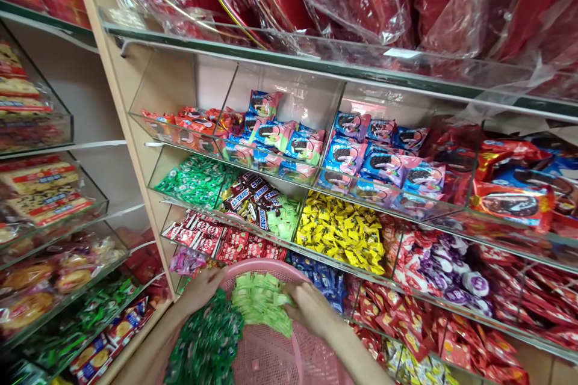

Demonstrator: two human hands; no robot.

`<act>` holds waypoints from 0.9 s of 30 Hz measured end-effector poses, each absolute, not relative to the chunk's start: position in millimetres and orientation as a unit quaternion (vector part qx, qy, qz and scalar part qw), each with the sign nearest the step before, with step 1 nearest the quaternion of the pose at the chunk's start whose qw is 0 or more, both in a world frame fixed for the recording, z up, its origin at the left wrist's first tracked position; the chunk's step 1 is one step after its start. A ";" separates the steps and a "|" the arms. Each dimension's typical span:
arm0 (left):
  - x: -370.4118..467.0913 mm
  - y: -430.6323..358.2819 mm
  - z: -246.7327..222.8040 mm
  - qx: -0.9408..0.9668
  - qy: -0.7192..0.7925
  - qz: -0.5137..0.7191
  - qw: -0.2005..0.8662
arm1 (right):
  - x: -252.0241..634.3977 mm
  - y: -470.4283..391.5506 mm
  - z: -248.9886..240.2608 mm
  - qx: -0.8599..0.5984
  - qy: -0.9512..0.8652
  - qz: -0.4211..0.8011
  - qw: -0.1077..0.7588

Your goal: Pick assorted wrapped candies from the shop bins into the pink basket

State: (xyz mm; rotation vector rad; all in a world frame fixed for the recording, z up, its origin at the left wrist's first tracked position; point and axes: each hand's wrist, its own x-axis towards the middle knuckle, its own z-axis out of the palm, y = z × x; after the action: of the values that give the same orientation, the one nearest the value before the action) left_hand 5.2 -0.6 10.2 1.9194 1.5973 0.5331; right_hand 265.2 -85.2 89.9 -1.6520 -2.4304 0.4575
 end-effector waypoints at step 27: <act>0.6 -7.7 14.6 0.715 0.601 0.196 0.300 | 265.6 -84.0 73.6 -0.561 -0.815 0.062 0.129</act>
State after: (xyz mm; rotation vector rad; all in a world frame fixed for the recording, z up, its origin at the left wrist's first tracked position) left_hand 0.6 -7.7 14.6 1.8972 1.5956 0.5200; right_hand 265.6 -84.0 73.6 -1.6299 -2.3700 0.1804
